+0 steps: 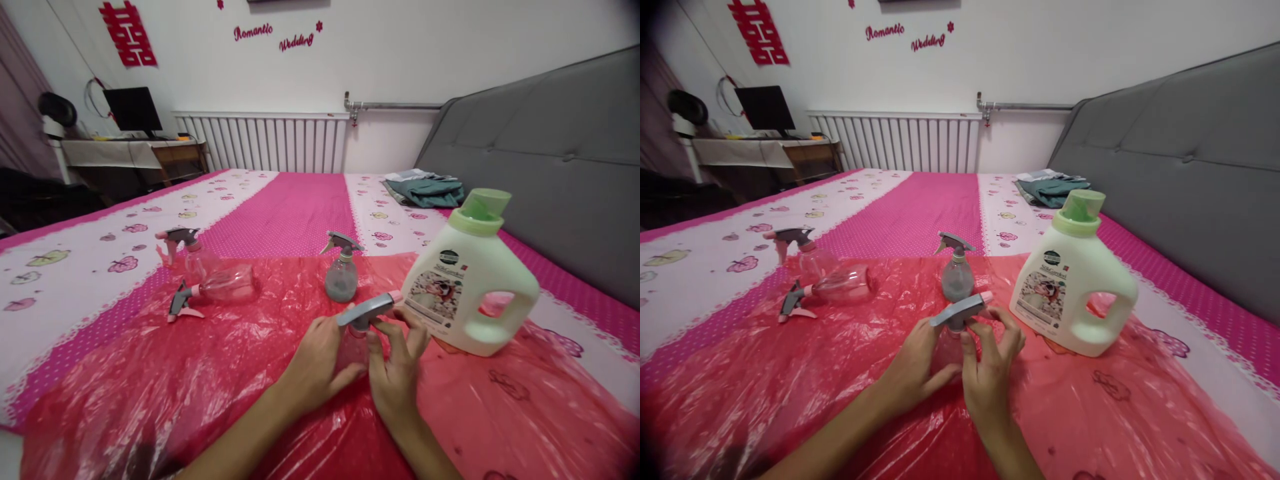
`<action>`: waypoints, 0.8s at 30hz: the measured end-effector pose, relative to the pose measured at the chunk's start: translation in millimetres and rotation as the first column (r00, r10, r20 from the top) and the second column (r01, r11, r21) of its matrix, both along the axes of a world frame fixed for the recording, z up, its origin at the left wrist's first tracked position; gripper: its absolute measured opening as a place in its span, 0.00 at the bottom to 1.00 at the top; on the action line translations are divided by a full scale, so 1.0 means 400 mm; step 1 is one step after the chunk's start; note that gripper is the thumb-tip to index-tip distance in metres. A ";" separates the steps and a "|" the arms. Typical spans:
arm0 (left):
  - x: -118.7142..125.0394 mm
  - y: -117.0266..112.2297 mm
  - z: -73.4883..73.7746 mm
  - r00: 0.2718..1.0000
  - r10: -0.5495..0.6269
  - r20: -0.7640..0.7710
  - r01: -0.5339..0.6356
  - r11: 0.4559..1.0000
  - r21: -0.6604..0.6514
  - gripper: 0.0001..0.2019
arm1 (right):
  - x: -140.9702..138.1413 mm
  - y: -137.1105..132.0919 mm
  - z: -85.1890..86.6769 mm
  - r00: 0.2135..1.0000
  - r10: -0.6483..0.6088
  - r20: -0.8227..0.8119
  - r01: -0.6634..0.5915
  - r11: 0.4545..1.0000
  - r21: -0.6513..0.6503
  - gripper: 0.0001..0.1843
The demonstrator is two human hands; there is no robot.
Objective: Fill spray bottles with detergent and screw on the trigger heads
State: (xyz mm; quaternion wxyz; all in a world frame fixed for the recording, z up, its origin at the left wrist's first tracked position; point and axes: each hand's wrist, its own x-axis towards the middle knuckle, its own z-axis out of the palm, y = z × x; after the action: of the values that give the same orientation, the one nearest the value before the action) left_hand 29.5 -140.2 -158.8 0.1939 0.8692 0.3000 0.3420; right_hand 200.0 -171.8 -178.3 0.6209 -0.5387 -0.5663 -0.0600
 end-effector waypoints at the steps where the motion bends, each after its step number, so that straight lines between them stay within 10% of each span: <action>1: -0.001 0.000 0.001 1.000 0.001 -0.005 -0.001 1.000 -0.012 0.34 | -0.001 -0.001 -0.001 1.000 -0.013 0.006 0.013 1.000 0.002 0.12; 12: 0.007 -0.002 0.011 1.000 0.007 0.004 -0.006 0.999 -0.047 0.29 | 0.014 -0.003 0.012 0.994 -0.042 0.098 0.038 0.999 0.039 0.04; 16: 0.005 -0.004 0.019 1.000 0.015 0.014 -0.014 0.998 -0.067 0.29 | 0.040 0.011 0.022 0.992 0.116 -0.053 -0.110 0.988 0.108 0.16; 24: -0.002 0.003 0.001 1.000 -0.012 0.003 0.013 0.999 -0.038 0.41 | 0.109 0.066 0.055 0.656 0.405 -0.638 -0.620 0.771 -0.148 0.44</action>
State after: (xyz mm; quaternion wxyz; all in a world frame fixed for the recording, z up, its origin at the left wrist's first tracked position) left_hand 28.7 -139.1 -158.5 0.2132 0.8666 0.3007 0.3364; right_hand 243.6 -145.6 -156.1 0.6441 -0.4473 -0.4844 0.3877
